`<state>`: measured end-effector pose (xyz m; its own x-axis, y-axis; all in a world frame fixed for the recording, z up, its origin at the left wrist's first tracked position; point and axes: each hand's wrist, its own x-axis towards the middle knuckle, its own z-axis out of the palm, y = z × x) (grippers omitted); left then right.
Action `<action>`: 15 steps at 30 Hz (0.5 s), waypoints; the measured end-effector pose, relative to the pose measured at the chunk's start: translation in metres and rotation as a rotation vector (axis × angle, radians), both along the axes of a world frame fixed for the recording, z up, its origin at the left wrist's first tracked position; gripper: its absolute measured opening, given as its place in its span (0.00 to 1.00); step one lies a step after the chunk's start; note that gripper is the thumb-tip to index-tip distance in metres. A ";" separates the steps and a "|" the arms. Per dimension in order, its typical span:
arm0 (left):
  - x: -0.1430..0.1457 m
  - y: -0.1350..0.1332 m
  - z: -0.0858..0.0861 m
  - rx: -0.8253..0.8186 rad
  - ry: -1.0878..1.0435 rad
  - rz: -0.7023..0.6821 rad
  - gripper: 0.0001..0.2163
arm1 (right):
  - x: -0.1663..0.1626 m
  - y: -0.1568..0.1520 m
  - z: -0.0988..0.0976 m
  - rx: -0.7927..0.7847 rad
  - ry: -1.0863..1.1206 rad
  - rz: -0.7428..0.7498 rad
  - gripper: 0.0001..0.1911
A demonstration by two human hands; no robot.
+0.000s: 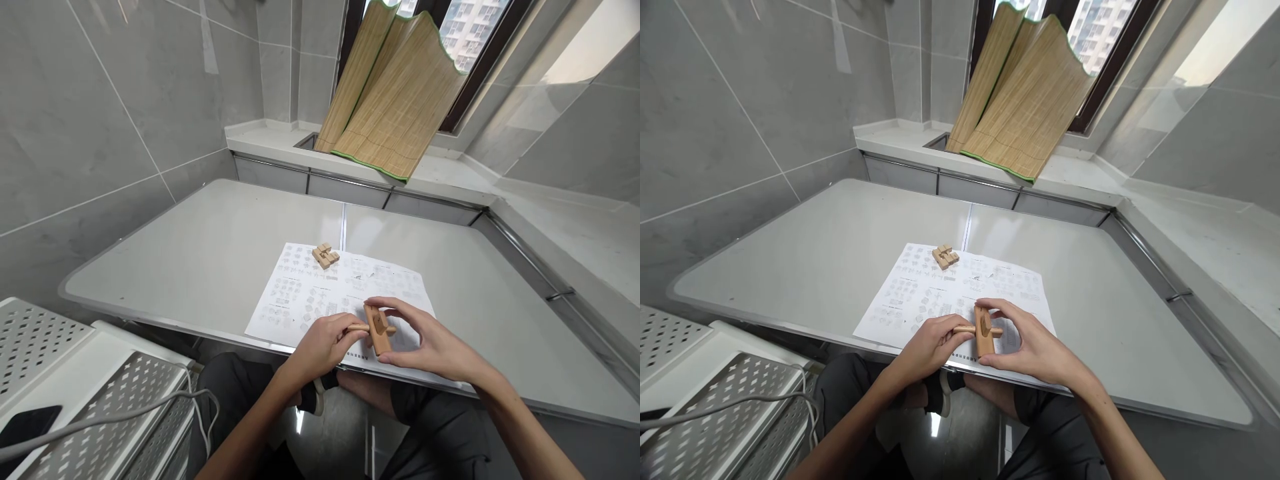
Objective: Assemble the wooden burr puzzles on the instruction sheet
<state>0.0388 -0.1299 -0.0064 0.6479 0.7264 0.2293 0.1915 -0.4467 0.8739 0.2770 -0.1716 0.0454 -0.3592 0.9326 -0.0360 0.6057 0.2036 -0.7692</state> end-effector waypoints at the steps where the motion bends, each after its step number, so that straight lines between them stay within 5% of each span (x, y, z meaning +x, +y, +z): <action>1: 0.000 0.000 -0.001 0.001 0.012 0.004 0.11 | -0.001 0.000 -0.003 -0.002 0.006 -0.003 0.41; 15: 0.003 -0.006 0.001 0.005 0.250 0.062 0.16 | -0.010 -0.001 -0.023 0.049 0.074 -0.072 0.41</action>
<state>0.0414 -0.1364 -0.0057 0.6389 0.7660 0.0714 0.4290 -0.4317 0.7935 0.2667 -0.1723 0.0227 -0.2915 0.9559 0.0346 0.5617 0.2004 -0.8027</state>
